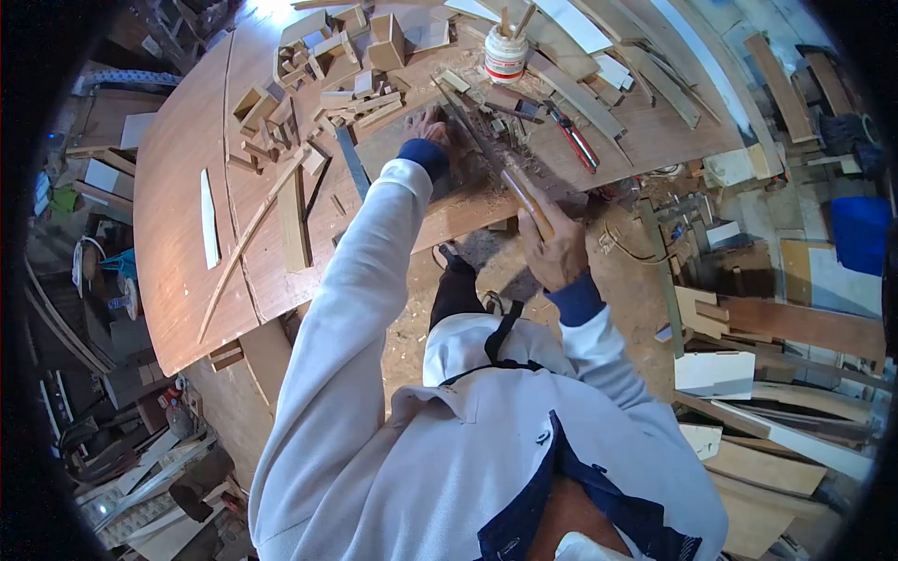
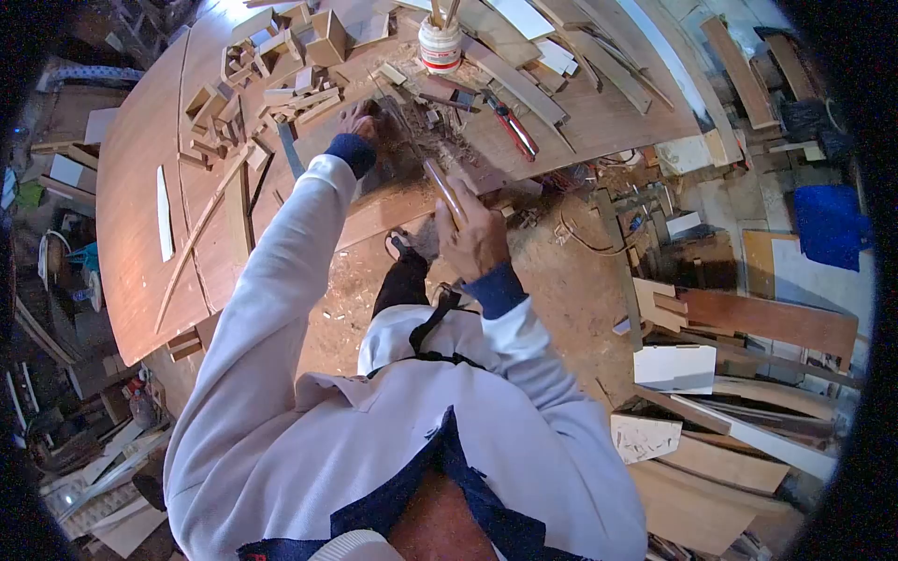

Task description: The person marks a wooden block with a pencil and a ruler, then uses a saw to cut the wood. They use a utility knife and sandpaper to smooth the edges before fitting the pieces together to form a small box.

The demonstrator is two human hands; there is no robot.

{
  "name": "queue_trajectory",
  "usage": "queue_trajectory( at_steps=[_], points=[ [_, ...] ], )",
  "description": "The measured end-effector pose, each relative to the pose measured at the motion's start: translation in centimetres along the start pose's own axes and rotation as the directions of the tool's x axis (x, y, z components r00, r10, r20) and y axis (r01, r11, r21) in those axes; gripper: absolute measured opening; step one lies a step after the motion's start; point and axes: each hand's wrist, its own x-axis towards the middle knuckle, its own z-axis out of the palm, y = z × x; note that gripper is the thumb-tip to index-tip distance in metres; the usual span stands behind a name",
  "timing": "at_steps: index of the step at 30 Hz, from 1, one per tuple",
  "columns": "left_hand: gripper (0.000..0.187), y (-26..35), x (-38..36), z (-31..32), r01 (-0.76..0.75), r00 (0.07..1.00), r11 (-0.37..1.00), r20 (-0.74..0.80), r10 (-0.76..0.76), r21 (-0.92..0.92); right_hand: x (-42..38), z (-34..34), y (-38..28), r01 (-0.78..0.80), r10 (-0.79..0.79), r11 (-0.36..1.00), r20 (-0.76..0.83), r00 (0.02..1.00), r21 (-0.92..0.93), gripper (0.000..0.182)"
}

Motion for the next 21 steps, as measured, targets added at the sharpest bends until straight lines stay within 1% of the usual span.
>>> queue_trajectory(
  at_steps=[1,3,4,6,7,8,9,10,11,13,14,15,16,17,18,21],
  points=[
    [0.027,0.4,-0.2,0.3,-0.003,1.0,1.0,0.006,0.003,-0.007,-1.7,-1.3,-0.8,-0.006,0.006,1.0,0.004,1.0,-0.006,0.031],
    [0.028,0.1,0.0,0.1,-0.003,1.0,0.999,-0.003,0.003,0.032,-3.8,-4.1,-2.3,-0.16,0.154,0.984,0.072,0.985,0.076,0.032],
    [0.028,-0.1,-0.4,0.4,0.005,1.0,1.0,0.001,-0.005,0.028,-3.9,-4.0,-2.3,-0.16,0.154,0.984,0.082,0.985,0.076,0.032],
    [0.027,0.1,-0.8,0.7,-0.03,0.994,0.999,-0.104,0.034,0.04,-4.3,-3.9,-2.3,-0.16,0.159,0.987,0.026,0.987,0.029,0.031],
    [0.027,0.1,-0.4,0.9,-0.031,0.994,0.999,-0.105,0.035,0.038,-3.2,-3.0,-1.7,-0.159,0.159,0.987,0.026,0.987,0.027,0.031],
    [0.039,0.0,0.0,0.8,-0.015,0.999,1.0,-0.04,0.016,0.022,-1.2,-1.1,-0.7,-0.097,0.097,0.995,0.032,0.995,0.01,0.031],
    [0.054,-0.3,0.2,0.4,0.003,1.0,1.0,0.023,-0.004,0.013,0.2,-0.1,-0.6,-0.032,0.033,0.999,0.035,0.999,-0.001,0.03],
    [0.054,-0.4,0.3,0.1,0.002,1.0,1.0,0.02,-0.003,0.022,0.3,-0.5,-1.0,-0.079,0.081,0.996,0.074,0.994,-0.037,0.03],
    [0.054,-0.2,0.6,-0.1,0.011,1.0,1.0,-0.002,-0.011,0.016,-0.1,-1.3,-1.6,-0.079,0.082,0.996,0.068,0.994,-0.037,0.03],
    [0.053,0.2,0.4,-0.2,0.029,0.999,1.0,-0.023,-0.029,-0.002,-2.0,-3.6,-2.9,-0.181,0.176,0.983,0.132,0.976,0.025,0.029],
    [0.051,0.3,0.2,-0.2,0.037,0.999,0.999,-0.013,-0.038,-0.01,-3.2,-4.4,-3.5,-0.142,0.137,0.987,0.069,0.988,0.073,0.028],
    [0.05,0.5,-0.4,-0.4,0.043,0.999,0.999,0.002,-0.043,-0.018,-3.2,-4.2,-3.3,-0.143,0.138,0.987,0.075,0.988,0.071,0.028],
    [0.05,0.7,-0.8,-0.7,0.04,0.999,0.999,0.008,-0.04,-0.02,-3.4,-3.9,-2.9,-0.11,0.107,0.991,0.049,0.993,0.07,0.027],
    [0.037,0.7,-1.0,-1.2,0.012,1.0,0.999,-0.005,-0.013,-0.034,-3.3,-3.5,-2.4,-0.072,0.071,0.995,0.019,0.997,0.067,0.027],
    [0.027,0.9,-1.4,-1.5,-0.014,1.0,0.999,-0.014,0.013,-0.049,-2.1,-2.3,-1.9,-0.108,0.107,0.994,0.047,0.993,0.015,0.028],
    [0.028,0.6,-1.0,-1.2,-0.017,1.0,1.0,-0.007,0.017,-0.008,0.8,-0.5,-0.7,-0.108,0.107,0.994,0.092,0.99,0.003,0.028]
  ],
)
